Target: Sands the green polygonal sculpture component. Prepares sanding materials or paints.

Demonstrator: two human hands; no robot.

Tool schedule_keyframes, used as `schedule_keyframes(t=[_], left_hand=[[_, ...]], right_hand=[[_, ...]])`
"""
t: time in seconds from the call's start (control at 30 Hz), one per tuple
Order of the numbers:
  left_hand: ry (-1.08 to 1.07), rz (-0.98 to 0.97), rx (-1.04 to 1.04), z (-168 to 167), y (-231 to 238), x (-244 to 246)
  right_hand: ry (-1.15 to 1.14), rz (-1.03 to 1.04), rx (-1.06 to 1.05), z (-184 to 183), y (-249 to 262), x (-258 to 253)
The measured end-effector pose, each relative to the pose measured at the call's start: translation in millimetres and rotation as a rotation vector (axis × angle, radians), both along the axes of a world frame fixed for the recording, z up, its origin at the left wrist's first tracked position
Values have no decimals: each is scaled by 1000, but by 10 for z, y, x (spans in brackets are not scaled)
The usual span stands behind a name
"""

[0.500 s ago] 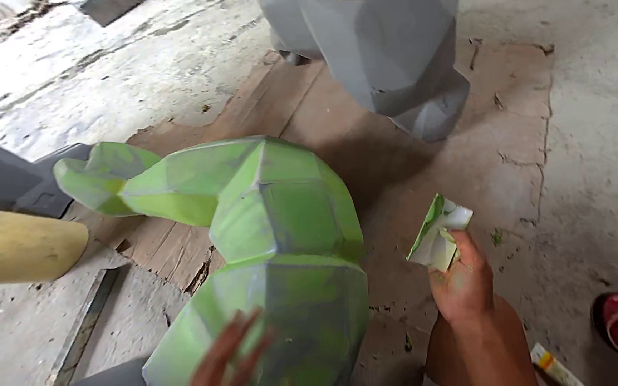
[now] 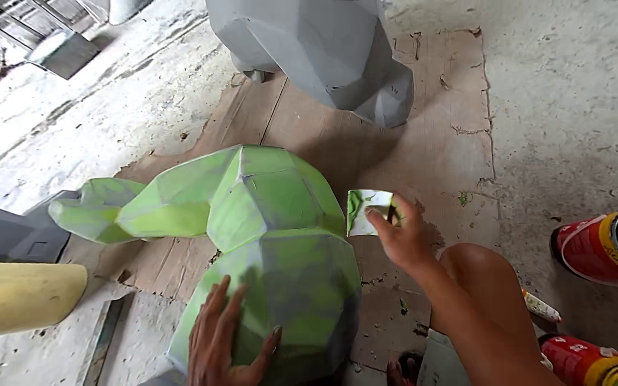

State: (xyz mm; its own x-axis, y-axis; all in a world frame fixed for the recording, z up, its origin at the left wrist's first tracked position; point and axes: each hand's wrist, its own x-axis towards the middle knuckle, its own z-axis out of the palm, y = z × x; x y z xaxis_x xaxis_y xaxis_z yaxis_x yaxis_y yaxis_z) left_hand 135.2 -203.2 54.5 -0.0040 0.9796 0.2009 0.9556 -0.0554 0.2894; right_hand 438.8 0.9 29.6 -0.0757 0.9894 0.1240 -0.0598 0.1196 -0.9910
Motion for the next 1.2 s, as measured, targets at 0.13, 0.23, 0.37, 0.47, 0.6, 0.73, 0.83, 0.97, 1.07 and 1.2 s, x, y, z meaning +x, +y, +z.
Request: schedule_keyframes(t=[0.13,0.23,0.37,0.47,0.6,0.73,0.83,0.97,1.07,1.2], left_hand=[[74,79,66,-241,71,-95],[60,72,79,-257,56,-111],[49,63,82,-265,34,-119],[44,63,77,-274,17,-134],[35,70,54,-281,3,-147],[43,69,42,-268,-1,-144],[48,70,36,-257,0,-131],[45,75,22,-229,5,-108],[58,86,20,-226,10,-83],[65,89,30,-222,16,-56]], right_hand=[[-291,54,149,-164,91,-248],[-349,98,252,-304,184,-397],[-325,117,168,-361,148,-437],[-298,122,110,-425,27,-381],[-252,192,149,-514,18,-327],[-213,125,189,-547,75,-378],[-256,49,252,-553,44,-503],[-399,23,313,-541,-97,-667],[-532,90,338,-516,-132,-664],[-658,251,388,-496,-65,-529]])
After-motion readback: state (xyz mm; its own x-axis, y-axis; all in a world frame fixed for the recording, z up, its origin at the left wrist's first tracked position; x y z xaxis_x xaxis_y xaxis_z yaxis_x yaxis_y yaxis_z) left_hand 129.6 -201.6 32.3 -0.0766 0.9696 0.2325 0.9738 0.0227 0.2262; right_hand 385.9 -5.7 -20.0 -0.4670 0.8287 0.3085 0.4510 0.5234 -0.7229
